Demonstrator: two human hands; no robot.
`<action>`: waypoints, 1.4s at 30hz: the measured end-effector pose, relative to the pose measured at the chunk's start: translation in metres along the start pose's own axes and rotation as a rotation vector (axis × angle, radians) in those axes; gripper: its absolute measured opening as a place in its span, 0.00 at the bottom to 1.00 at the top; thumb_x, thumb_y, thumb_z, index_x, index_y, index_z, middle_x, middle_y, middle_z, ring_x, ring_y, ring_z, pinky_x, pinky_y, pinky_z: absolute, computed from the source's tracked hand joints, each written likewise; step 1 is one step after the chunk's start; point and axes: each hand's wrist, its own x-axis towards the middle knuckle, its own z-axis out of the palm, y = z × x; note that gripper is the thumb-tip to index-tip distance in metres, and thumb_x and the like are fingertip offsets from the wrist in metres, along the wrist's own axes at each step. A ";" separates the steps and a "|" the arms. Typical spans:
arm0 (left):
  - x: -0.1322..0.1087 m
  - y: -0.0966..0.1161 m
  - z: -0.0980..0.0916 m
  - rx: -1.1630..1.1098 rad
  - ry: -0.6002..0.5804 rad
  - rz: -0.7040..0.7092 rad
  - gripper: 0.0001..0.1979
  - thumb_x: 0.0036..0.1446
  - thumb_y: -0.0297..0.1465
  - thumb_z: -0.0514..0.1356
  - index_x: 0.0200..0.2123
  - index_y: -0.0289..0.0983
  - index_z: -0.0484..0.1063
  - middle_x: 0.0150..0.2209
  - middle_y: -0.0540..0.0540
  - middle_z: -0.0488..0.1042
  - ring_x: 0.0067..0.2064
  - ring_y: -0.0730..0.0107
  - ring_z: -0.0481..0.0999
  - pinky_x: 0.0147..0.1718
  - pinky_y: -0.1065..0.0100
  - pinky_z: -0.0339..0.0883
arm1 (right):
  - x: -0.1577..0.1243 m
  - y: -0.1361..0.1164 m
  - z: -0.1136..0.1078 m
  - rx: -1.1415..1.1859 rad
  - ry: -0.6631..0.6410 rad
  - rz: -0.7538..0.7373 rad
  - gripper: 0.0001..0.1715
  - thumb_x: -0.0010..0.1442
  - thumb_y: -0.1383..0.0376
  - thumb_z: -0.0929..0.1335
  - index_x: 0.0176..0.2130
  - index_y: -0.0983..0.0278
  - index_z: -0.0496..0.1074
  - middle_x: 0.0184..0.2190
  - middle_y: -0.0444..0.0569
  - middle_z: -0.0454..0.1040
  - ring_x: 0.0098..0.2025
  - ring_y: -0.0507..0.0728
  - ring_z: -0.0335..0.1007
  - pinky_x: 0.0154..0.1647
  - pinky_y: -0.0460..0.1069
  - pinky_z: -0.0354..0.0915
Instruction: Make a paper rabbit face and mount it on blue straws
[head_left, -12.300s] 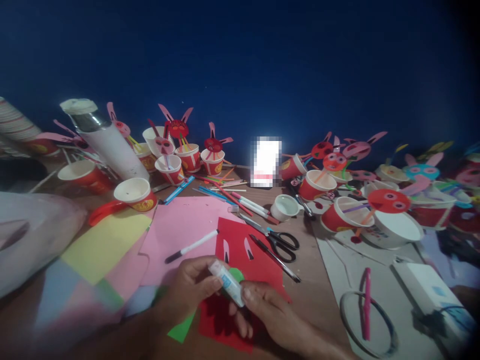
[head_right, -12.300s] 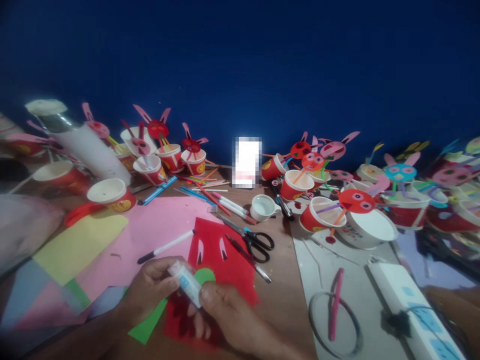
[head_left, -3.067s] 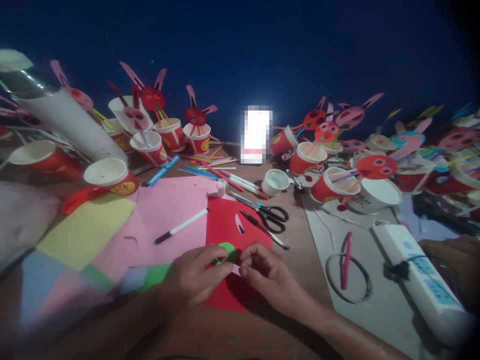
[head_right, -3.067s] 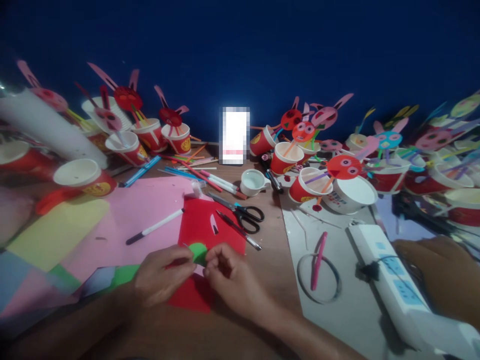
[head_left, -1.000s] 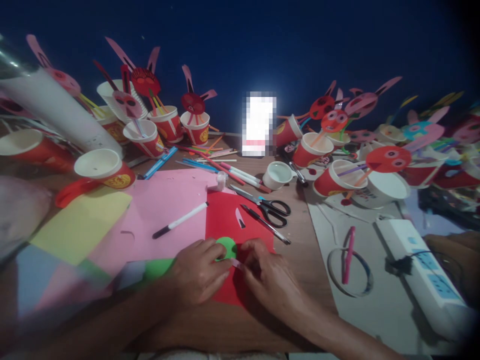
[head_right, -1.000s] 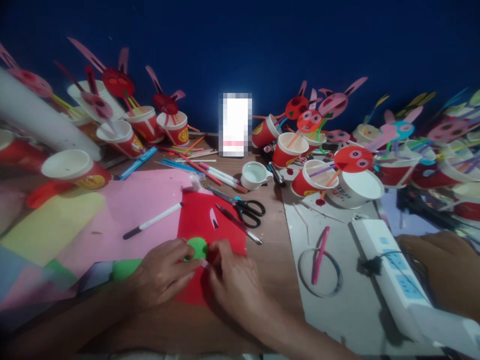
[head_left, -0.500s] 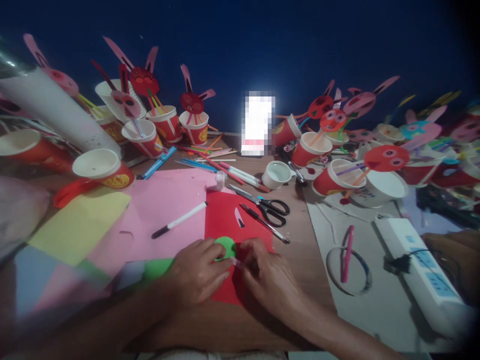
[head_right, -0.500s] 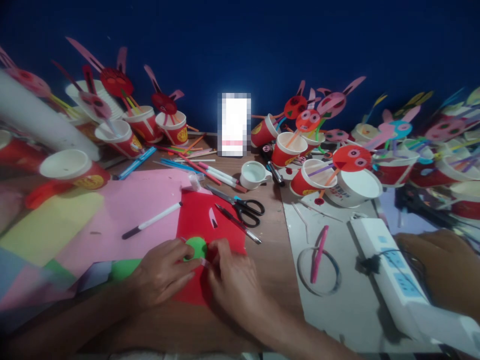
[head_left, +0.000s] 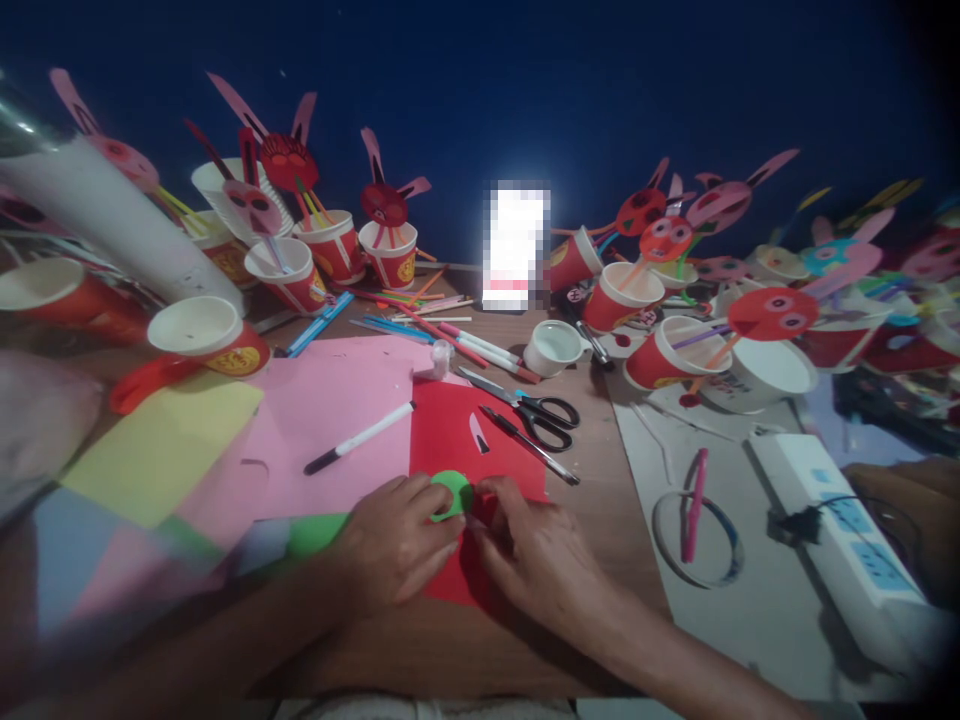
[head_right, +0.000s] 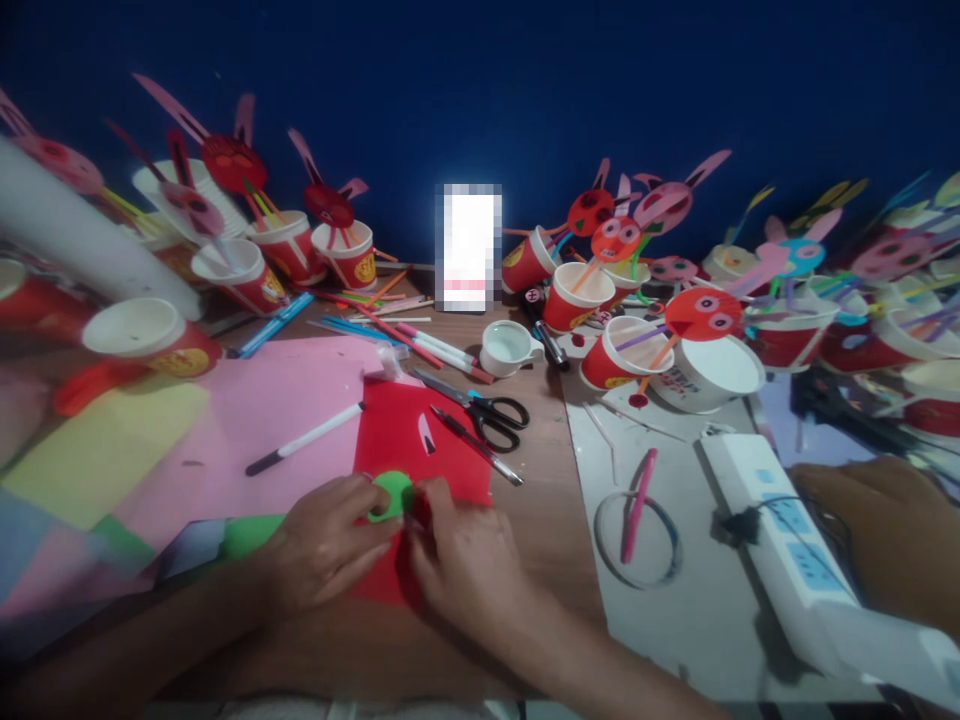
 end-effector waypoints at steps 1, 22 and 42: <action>-0.001 0.000 0.000 0.003 -0.002 0.006 0.08 0.61 0.28 0.54 0.40 0.37 0.72 0.35 0.44 0.68 0.35 0.64 0.63 0.31 0.65 0.57 | 0.000 0.002 -0.002 -0.029 0.011 -0.012 0.13 0.62 0.63 0.63 0.47 0.63 0.65 0.26 0.46 0.76 0.27 0.59 0.74 0.27 0.48 0.57; -0.003 0.000 0.000 -0.129 0.007 -0.044 0.07 0.59 0.23 0.53 0.35 0.35 0.71 0.34 0.44 0.70 0.35 0.66 0.65 0.33 0.65 0.61 | -0.010 0.010 -0.011 -0.088 0.124 -0.541 0.12 0.63 0.61 0.66 0.46 0.63 0.67 0.48 0.48 0.76 0.50 0.59 0.67 0.51 0.56 0.50; 0.003 -0.007 -0.017 -0.296 0.264 -0.223 0.08 0.57 0.20 0.55 0.37 0.35 0.72 0.34 0.43 0.74 0.37 0.68 0.71 0.36 0.67 0.67 | 0.004 0.024 -0.030 -0.027 0.227 -0.408 0.06 0.62 0.69 0.65 0.40 0.62 0.70 0.44 0.48 0.78 0.47 0.56 0.70 0.49 0.54 0.57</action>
